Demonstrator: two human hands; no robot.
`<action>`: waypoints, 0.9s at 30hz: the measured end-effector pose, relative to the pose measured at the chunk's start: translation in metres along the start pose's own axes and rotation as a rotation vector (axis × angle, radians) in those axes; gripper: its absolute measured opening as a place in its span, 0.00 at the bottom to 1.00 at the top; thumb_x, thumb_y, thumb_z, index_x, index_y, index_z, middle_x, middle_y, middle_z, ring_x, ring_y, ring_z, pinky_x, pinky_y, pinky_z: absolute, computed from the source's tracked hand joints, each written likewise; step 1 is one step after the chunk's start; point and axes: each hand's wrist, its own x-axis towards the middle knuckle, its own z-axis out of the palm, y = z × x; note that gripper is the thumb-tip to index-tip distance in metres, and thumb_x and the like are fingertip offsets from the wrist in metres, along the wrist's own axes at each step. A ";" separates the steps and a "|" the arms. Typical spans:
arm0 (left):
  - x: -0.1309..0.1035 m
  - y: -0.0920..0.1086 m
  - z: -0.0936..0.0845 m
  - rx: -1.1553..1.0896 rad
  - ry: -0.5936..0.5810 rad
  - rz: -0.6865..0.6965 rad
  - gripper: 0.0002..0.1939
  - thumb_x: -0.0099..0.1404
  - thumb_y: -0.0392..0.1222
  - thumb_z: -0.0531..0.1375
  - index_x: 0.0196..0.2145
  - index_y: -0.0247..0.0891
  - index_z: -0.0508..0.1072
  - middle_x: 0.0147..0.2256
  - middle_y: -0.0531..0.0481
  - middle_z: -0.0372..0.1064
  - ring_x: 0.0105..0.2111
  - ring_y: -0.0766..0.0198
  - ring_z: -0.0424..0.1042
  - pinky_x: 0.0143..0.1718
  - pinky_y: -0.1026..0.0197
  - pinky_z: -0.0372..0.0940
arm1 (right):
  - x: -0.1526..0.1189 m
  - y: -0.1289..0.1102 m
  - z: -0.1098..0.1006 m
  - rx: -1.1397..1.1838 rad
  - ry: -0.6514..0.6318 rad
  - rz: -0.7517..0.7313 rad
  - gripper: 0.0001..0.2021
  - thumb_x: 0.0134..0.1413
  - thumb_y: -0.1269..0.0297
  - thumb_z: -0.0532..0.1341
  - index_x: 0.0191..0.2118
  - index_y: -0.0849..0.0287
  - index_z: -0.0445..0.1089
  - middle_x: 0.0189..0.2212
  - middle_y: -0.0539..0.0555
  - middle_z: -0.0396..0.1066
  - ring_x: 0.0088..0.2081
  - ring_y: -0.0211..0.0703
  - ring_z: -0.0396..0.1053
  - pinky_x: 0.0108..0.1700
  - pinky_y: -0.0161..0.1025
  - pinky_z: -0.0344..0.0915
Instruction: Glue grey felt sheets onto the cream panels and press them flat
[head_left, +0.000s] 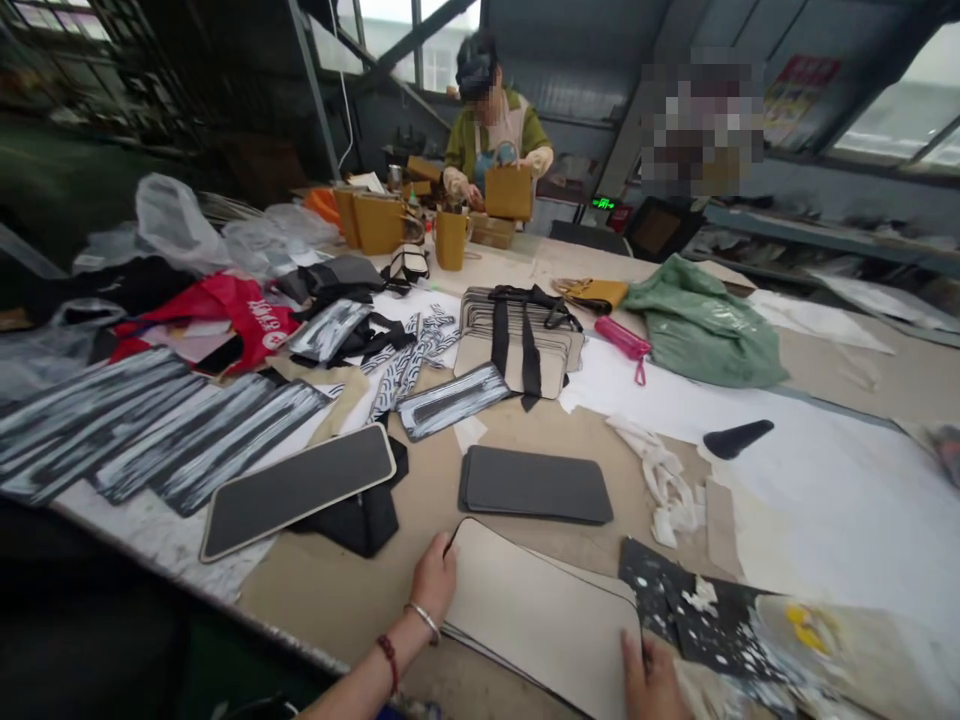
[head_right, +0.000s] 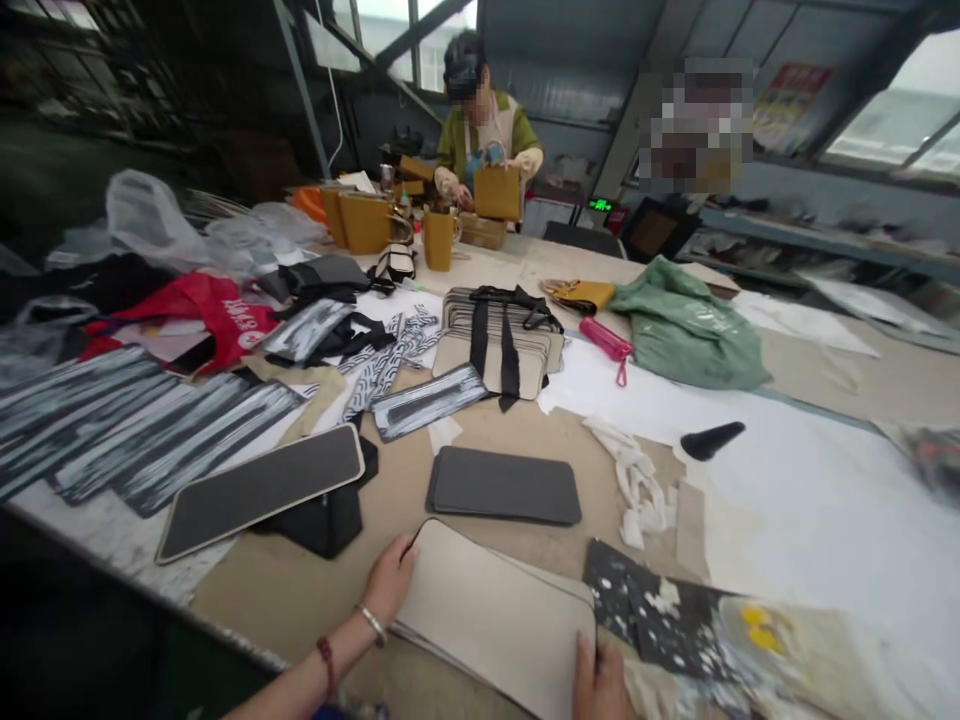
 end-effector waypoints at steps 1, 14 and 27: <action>0.002 -0.001 0.000 0.011 -0.007 -0.019 0.09 0.56 0.35 0.49 0.28 0.36 0.68 0.29 0.48 0.71 0.33 0.61 0.69 0.39 0.61 0.63 | 0.000 -0.002 -0.001 -0.037 -0.015 -0.007 0.29 0.44 0.38 0.40 0.34 0.59 0.60 0.35 0.65 0.70 0.41 0.57 0.68 0.43 0.47 0.63; 0.027 -0.007 -0.006 0.020 0.148 0.131 0.20 0.53 0.47 0.54 0.42 0.32 0.65 0.38 0.41 0.65 0.39 0.55 0.67 0.44 0.50 0.63 | 0.068 -0.061 -0.031 -0.251 -0.014 -0.345 0.20 0.53 0.57 0.45 0.39 0.65 0.67 0.37 0.62 0.70 0.41 0.50 0.67 0.44 0.41 0.60; 0.115 0.030 -0.006 0.009 0.281 0.126 0.15 0.53 0.39 0.55 0.40 0.33 0.66 0.38 0.42 0.65 0.38 0.59 0.67 0.43 0.52 0.64 | 0.176 -0.248 0.052 0.039 -0.169 -0.648 0.12 0.50 0.64 0.52 0.35 0.64 0.69 0.34 0.61 0.69 0.39 0.48 0.67 0.45 0.43 0.59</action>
